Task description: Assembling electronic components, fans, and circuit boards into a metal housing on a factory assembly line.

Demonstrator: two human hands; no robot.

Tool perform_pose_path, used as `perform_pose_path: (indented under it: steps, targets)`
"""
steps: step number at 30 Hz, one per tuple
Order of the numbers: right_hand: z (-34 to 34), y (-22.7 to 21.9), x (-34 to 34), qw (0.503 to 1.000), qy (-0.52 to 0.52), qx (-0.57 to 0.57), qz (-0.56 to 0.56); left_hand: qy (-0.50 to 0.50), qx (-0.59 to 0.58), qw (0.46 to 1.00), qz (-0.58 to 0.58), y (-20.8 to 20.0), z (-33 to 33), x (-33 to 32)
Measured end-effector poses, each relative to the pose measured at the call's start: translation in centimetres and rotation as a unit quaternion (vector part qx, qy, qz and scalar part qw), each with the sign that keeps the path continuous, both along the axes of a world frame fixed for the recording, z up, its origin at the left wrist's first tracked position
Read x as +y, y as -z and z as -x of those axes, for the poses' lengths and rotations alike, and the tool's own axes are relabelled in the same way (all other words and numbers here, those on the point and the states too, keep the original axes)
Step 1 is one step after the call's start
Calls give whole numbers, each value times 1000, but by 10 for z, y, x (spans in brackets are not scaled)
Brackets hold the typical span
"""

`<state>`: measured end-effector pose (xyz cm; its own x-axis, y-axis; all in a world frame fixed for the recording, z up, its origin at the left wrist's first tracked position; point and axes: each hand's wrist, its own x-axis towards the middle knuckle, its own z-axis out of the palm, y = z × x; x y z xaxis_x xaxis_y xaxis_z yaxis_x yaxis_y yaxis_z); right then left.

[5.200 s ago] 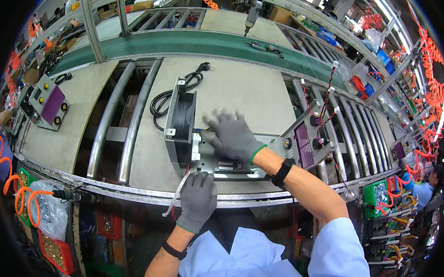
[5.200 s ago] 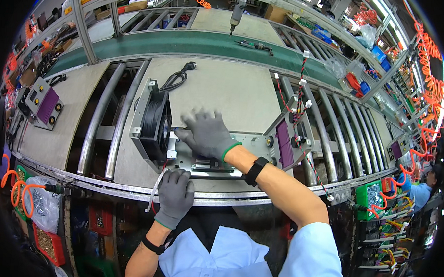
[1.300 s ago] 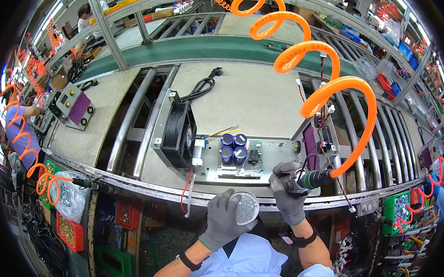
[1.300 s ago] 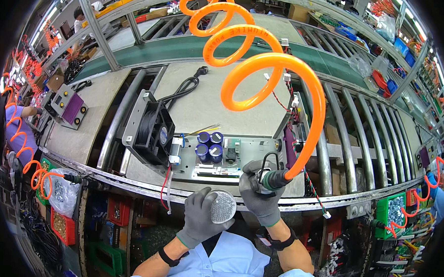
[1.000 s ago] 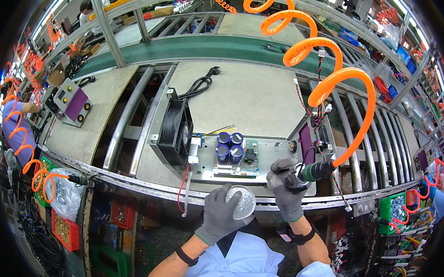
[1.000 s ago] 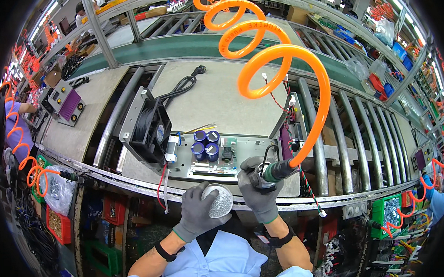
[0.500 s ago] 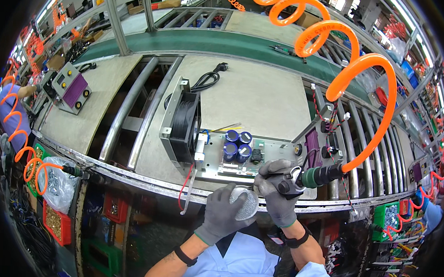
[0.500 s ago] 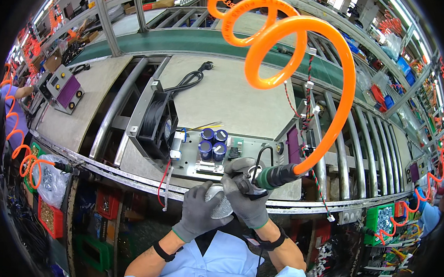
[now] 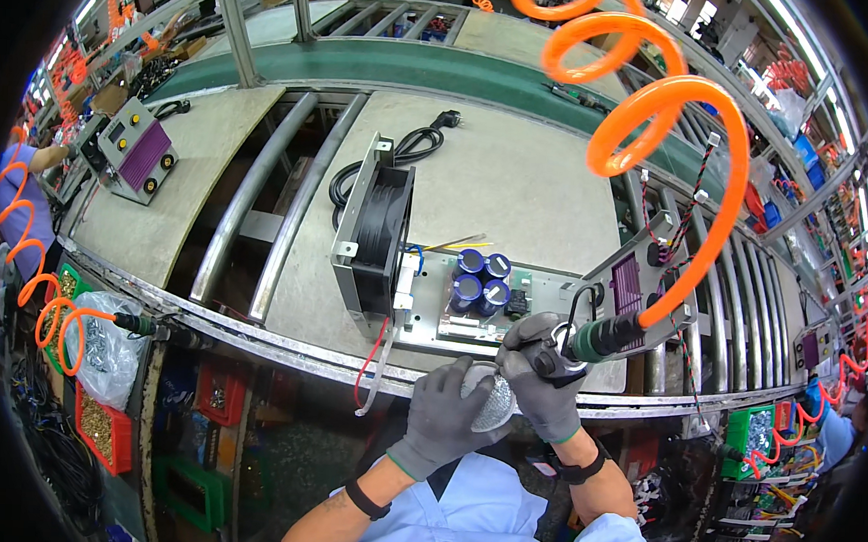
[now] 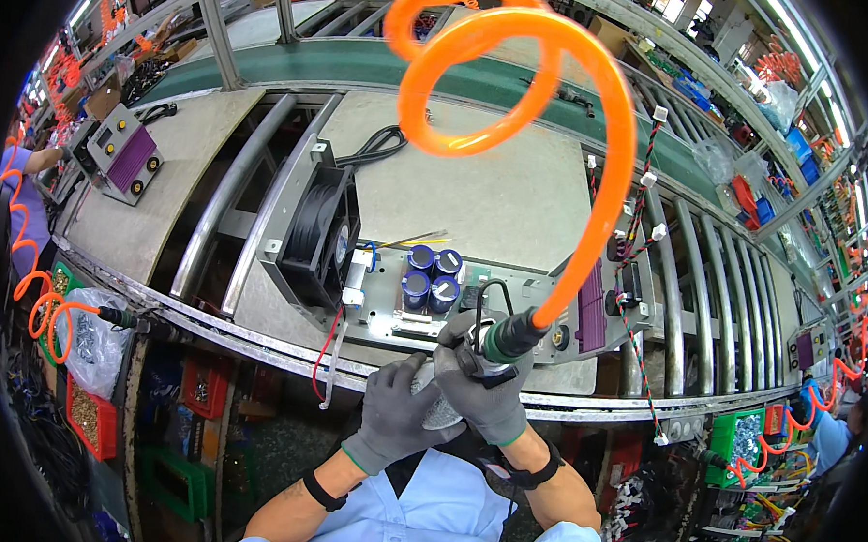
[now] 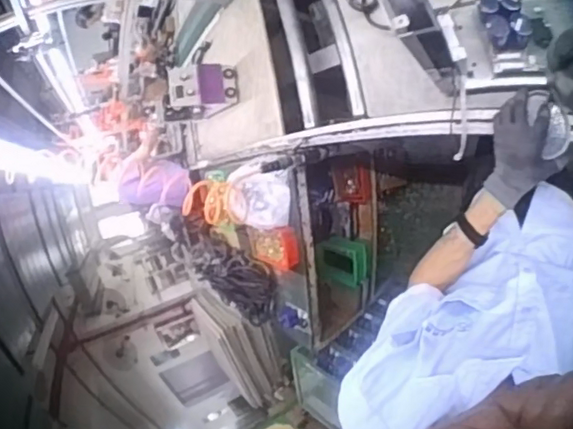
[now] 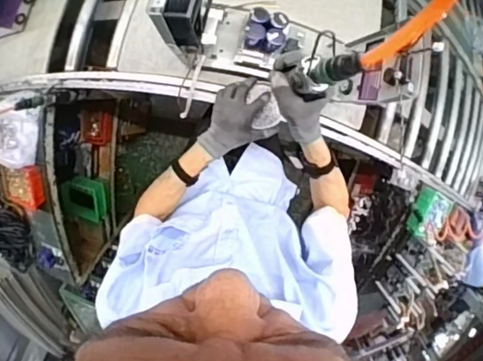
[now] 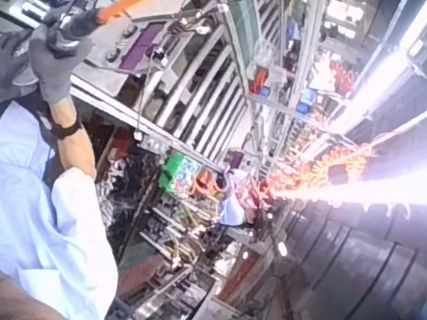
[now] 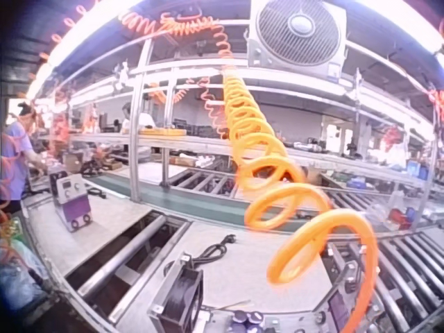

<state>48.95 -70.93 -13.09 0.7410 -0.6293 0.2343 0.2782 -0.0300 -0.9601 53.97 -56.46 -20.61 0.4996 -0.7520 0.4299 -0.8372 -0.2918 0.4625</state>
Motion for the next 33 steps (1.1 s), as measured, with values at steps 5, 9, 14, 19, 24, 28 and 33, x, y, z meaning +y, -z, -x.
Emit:
perform_pose_path:
  steps: [5, 9, 14, 19, 24, 28, 33]
  targets:
    - [9, -21, -10, 997, 21, -7, -69, 3, 8, 1000, -16, -1, 0, 1]
    - [9, -41, -24, 993, 40, -97, -58, 1, 9, 1000, -9, 0, 0, 1]
    - [-5, -48, -42, 993, 81, -82, 10, 3, 5, 1000, -23, 1, 0, 1]
    - [-14, -37, -43, 993, 94, -74, 10, -2, 1, 1000, -16, 0, 0, 0]
    - [-13, -32, -51, 994, 90, -31, 61, -3, -10, 1000, -20, -4, 1, 0]
    - [-16, -36, -51, 995, 78, -47, 50, -4, -14, 1000, -15, -4, 2, -1]
    - [-12, -47, -38, 995, 64, -80, -2, -3, -3, 1000, -24, 0, 2, 0]
